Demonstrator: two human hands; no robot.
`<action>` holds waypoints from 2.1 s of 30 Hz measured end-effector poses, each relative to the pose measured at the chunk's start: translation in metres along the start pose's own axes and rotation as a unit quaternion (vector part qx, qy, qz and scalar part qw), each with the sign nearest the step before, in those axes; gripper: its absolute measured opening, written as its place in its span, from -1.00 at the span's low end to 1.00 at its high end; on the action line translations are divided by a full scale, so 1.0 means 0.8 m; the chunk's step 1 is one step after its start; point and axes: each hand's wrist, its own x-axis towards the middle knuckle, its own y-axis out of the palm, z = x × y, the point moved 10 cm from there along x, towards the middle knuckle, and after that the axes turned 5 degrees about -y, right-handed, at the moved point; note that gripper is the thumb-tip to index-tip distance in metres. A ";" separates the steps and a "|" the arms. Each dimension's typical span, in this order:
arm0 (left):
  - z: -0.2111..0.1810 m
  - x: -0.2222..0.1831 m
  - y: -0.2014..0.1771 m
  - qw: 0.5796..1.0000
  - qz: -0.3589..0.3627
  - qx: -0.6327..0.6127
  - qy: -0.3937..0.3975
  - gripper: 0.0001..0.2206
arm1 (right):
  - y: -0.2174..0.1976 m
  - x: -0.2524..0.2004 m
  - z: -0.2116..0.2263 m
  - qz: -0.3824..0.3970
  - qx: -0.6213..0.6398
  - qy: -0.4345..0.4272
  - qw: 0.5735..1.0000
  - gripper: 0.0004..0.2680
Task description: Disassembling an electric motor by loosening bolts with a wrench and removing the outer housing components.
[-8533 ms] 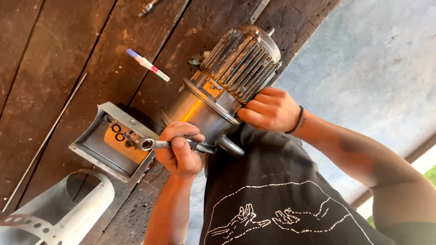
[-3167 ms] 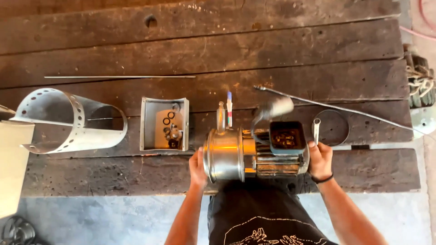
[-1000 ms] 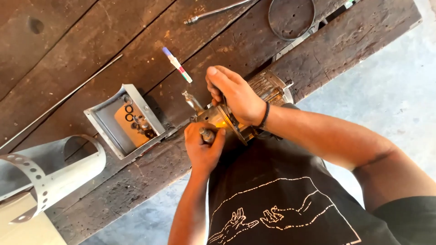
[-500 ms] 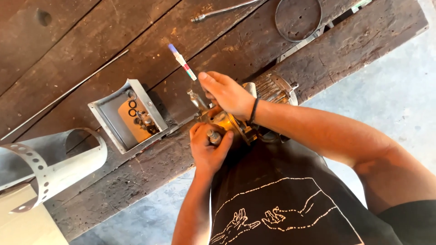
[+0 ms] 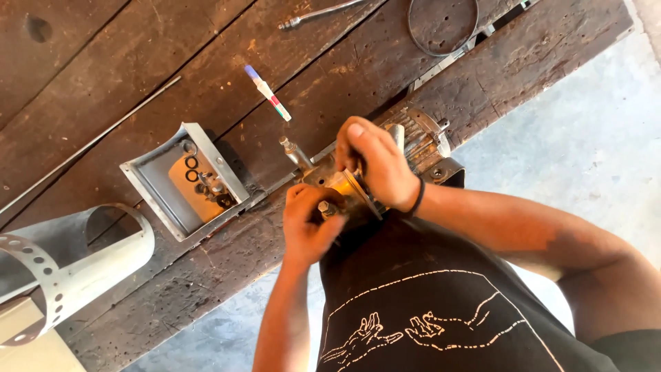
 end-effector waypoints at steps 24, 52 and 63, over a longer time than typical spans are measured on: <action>0.141 0.148 -0.001 0.946 -0.157 -0.118 -0.258 -0.74 | -0.011 -0.017 -0.040 -0.102 0.118 0.003 0.988 -0.73; 0.199 0.164 0.020 0.922 -0.111 -0.029 -0.370 -0.73 | 0.001 -0.105 0.103 0.348 -0.154 -0.241 0.893 -0.75; 0.158 0.171 0.004 0.890 -0.061 -0.013 -0.451 -0.68 | -0.012 -0.149 0.067 0.469 -0.331 -0.221 0.789 -0.77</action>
